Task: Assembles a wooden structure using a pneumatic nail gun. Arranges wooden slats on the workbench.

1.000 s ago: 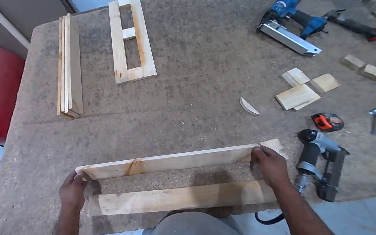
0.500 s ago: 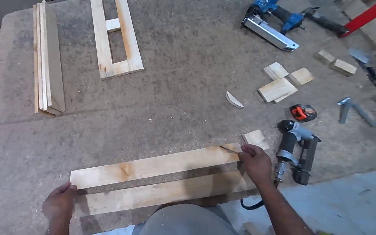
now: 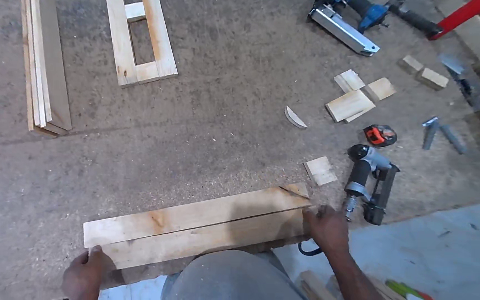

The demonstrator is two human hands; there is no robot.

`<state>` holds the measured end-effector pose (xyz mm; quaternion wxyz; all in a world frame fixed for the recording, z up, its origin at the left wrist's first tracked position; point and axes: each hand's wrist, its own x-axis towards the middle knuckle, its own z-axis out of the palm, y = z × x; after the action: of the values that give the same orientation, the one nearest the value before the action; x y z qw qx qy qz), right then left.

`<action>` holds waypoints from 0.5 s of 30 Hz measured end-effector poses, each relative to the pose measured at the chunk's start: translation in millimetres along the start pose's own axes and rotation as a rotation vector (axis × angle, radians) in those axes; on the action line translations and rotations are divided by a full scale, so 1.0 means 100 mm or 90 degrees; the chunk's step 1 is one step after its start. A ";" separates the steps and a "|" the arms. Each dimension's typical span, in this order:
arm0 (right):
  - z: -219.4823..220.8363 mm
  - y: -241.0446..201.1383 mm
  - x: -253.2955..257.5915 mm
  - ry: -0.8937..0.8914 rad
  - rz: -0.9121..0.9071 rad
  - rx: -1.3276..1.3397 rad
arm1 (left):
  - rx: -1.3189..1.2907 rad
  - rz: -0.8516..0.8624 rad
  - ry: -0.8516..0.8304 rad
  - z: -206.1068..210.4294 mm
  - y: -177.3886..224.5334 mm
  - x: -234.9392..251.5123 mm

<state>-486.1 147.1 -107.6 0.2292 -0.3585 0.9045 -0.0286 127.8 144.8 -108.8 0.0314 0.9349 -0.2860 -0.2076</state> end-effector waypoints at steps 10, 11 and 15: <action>-0.19 0.26 -0.13 0.031 -0.055 0.446 | -0.600 0.011 0.011 -0.28 -0.18 -0.16; -0.19 0.23 -0.14 0.045 -0.059 0.482 | -0.637 0.017 0.022 -0.29 -0.16 -0.15; -0.14 0.14 -0.07 0.057 -0.060 0.653 | -0.744 0.043 0.041 -0.28 -0.05 -0.12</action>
<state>-496.7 160.4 -95.5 0.3347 -0.2390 0.7661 -0.4939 132.9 154.1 -80.1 0.5572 0.7584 -0.1527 -0.3016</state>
